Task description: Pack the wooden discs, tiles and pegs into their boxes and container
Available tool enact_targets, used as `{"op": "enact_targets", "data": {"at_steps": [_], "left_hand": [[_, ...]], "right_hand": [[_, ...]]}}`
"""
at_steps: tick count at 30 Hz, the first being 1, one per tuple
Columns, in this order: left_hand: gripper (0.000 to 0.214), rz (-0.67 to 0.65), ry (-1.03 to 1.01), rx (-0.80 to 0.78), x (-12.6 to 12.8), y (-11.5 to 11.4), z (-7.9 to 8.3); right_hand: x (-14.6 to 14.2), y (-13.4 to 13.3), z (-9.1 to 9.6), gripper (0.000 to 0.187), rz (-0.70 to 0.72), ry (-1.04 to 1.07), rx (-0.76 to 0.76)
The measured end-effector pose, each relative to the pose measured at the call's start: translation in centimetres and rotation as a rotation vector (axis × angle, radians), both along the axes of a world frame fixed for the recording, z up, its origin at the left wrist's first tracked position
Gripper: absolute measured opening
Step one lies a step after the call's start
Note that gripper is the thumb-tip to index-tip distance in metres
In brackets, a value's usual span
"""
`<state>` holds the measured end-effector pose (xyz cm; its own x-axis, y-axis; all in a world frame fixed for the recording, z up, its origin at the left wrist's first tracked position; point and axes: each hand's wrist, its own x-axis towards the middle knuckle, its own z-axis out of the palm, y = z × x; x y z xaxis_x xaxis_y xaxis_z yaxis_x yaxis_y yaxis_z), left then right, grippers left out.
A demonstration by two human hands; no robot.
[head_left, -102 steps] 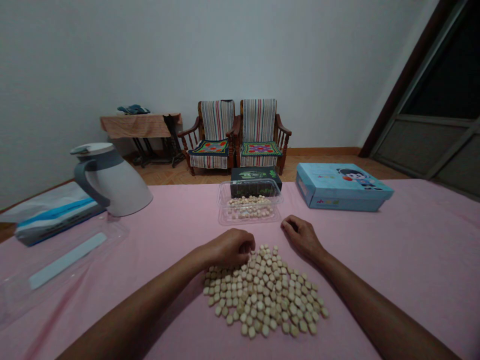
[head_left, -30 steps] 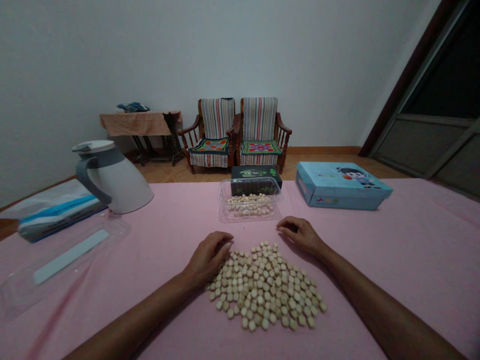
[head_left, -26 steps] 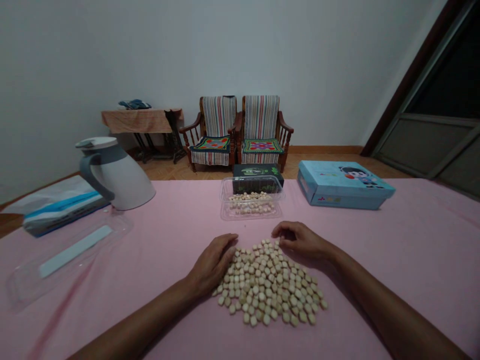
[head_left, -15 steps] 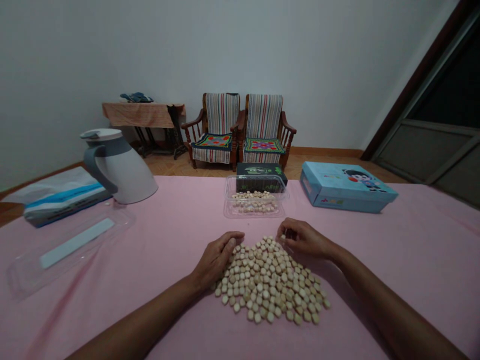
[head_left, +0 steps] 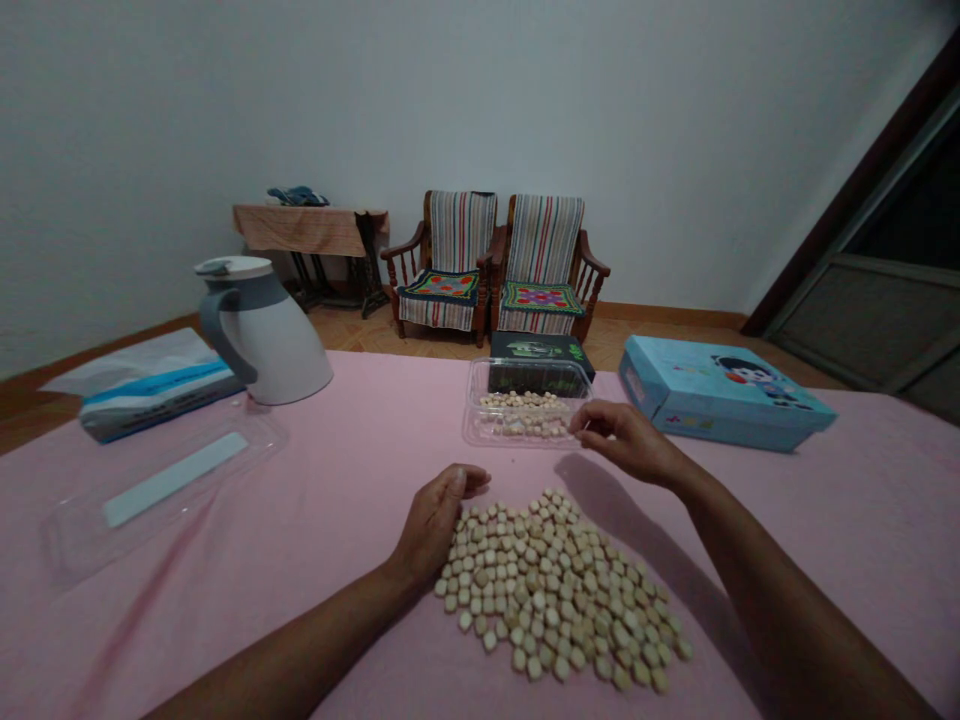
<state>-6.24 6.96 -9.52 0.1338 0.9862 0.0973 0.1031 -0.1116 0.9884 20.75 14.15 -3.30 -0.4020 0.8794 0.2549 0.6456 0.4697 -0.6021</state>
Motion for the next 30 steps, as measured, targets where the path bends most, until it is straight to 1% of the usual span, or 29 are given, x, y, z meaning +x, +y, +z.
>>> {"op": "enact_targets", "data": {"at_steps": [2, 4, 7, 9, 11, 14, 15, 16, 18, 20, 21, 22, 24, 26, 28, 30], "left_hand": [[0.043, 0.016, -0.013, -0.02, 0.0, 0.2, -0.1], [0.042, 0.009, -0.023, -0.032, 0.0, 0.3, -0.2], [0.042, -0.001, -0.014, -0.04, 0.0, 0.3, -0.2], [0.041, -0.002, 0.003, -0.041, 0.0, 0.3, 0.0], [0.041, -0.003, 0.016, -0.038, 0.0, 0.2, 0.2], [0.04, -0.004, 0.021, -0.036, 0.0, 0.2, 0.4], [0.041, -0.001, 0.02, -0.037, 0.0, 0.2, 0.4], [0.041, 0.005, 0.015, -0.039, 0.0, 0.2, 0.4], [0.041, 0.018, -0.004, -0.044, 0.1, 0.3, 0.3], [0.041, 0.026, -0.029, -0.047, 0.1, 0.3, 0.1], [0.041, 0.026, -0.039, -0.048, 0.1, 0.3, 0.1], [0.041, 0.026, -0.046, -0.047, 0.1, 0.3, 0.0], [0.041, 0.032, -0.061, -0.047, 0.1, 0.4, 0.0], [0.041, 0.041, -0.081, -0.046, 0.2, 0.4, 0.0], [0.04, 0.052, -0.108, -0.046, 0.2, 0.5, -0.1], [0.04, 0.074, -0.135, -0.04, 0.1, 0.6, -0.3]], "right_hand": [[-0.4, -0.9, -0.8, 0.017, 0.146, -0.102, -0.12], [-0.9, -1.5, -1.9, 0.023, 0.224, -0.192, -0.201], [-1.7, -1.6, -3.6, 0.024, 0.248, -0.256, -0.23], [-2.1, -1.5, -4.1, 0.023, 0.246, -0.258, -0.21], [-2.1, -1.4, -4.0, 0.019, 0.24, -0.271, -0.192], [-1.6, -1.4, -2.8, 0.017, 0.238, -0.255, -0.175], [-1.3, -1.3, -2.2, 0.016, 0.217, -0.22, -0.148], [-1.0, -1.2, -1.7, 0.015, 0.167, -0.163, -0.1], [-0.4, -0.8, -0.8, 0.016, -0.001, 0.002, 0.037], [0.2, -0.3, -0.2, 0.022, -0.163, 0.179, 0.144], [0.4, 0.0, -0.1, 0.024, -0.211, 0.243, 0.162], [0.6, 0.1, -0.1, 0.023, -0.225, 0.276, 0.15], [0.5, -0.1, -0.4, 0.017, -0.179, 0.247, 0.073], [0.0, -0.7, -0.9, 0.013, -0.049, 0.123, -0.025], [-0.9, -1.5, -1.6, 0.016, 0.105, -0.02, -0.099], [-2.0, -2.2, -2.4, 0.023, 0.208, -0.131, -0.138]]}}
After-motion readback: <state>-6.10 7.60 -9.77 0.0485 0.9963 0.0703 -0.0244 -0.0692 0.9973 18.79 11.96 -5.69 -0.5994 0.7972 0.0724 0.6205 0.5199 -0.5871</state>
